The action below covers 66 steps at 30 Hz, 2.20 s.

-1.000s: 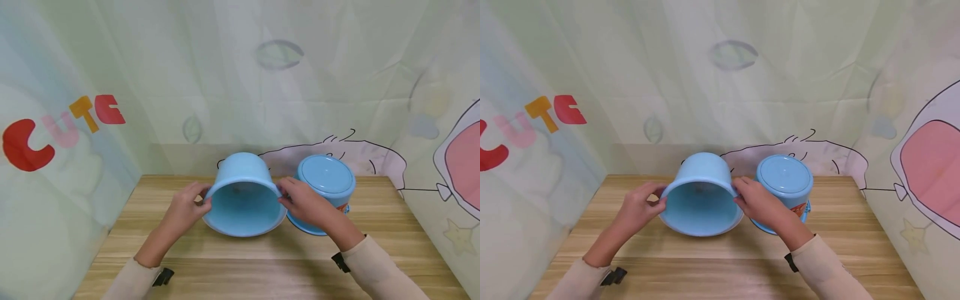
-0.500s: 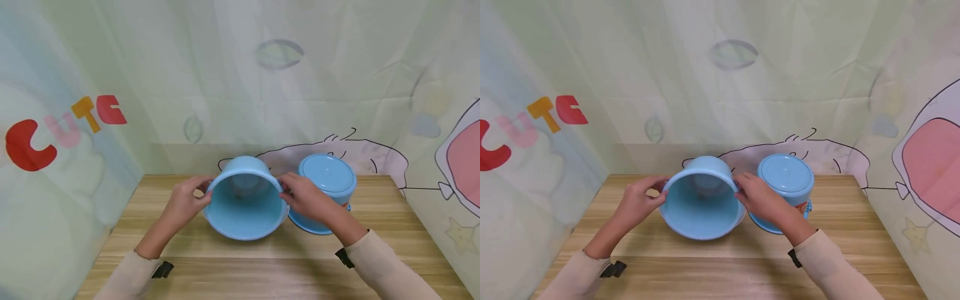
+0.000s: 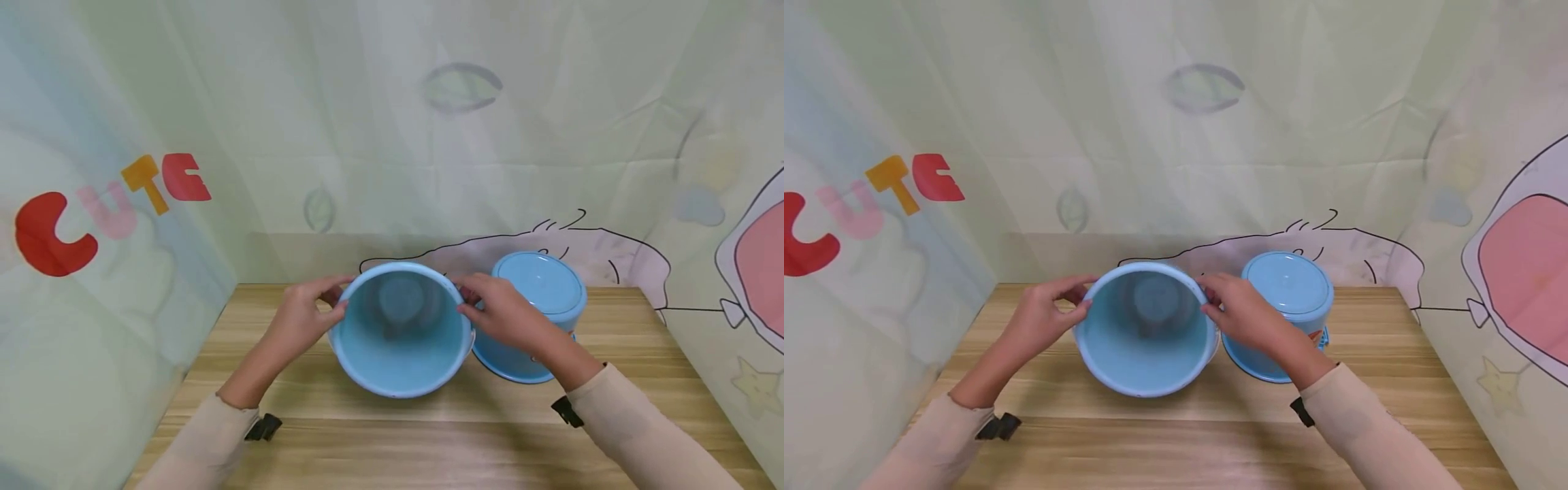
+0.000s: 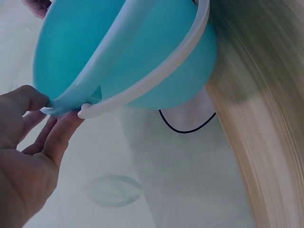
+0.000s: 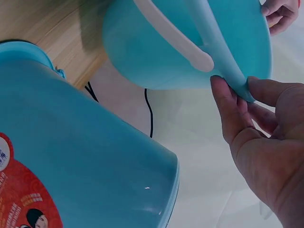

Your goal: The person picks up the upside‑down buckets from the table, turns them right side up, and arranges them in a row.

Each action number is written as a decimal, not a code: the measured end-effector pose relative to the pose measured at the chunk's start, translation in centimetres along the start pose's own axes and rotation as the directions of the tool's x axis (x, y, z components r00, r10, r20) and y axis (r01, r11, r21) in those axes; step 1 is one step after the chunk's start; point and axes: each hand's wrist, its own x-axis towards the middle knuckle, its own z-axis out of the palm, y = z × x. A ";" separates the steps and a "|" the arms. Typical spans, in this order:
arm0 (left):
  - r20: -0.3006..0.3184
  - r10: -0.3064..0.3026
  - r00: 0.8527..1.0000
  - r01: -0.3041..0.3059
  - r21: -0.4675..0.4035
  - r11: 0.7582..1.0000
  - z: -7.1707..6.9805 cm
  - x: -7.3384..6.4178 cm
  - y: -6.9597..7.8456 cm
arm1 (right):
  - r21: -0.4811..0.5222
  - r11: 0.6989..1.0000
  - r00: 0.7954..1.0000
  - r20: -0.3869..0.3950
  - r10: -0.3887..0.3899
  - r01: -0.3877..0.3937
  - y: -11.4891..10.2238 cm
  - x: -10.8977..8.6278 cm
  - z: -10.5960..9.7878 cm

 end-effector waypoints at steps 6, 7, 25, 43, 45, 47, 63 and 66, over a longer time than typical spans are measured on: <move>0.049 -0.063 0.997 0.064 -0.028 0.998 -0.4 0.8 -0.1 | 0.054 0.998 1.000 -0.001 0.014 -0.014 0.1 0.6 -0.3; 0.061 -0.077 0.995 0.079 -0.030 0.996 -0.5 1.0 -0.1 | 0.067 0.998 1.000 -0.003 0.017 -0.017 0.1 0.7 -0.4; 0.207 -0.274 0.939 0.297 -0.087 0.951 -1.4 3.4 0.1 | 0.187 0.973 0.990 0.055 0.127 -0.135 0.7 2.8 -1.0; 0.351 -0.351 0.868 0.412 -0.114 0.904 -2.0 6.6 -0.9 | 0.122 0.966 0.964 0.168 0.208 -0.230 0.9 5.5 -2.2; 0.364 -0.367 0.856 0.431 -0.111 0.896 -1.9 6.9 -0.9 | 0.114 0.963 0.958 0.181 0.222 -0.244 1.1 5.8 -2.2; 0.376 -0.381 0.845 0.445 -0.096 0.890 -1.8 7.1 -0.9 | 0.109 0.964 0.956 0.199 0.217 -0.242 1.2 6.1 -2.3; 0.435 -0.407 0.803 0.473 -0.050 0.880 -1.1 8.1 -2.3 | 0.141 0.950 0.936 0.262 0.236 -0.279 2.2 7.2 -1.4; 0.438 -0.408 0.801 0.471 -0.041 0.881 -0.7 7.9 -2.6 | 0.127 0.957 0.942 0.253 0.222 -0.260 2.3 7.2 -1.2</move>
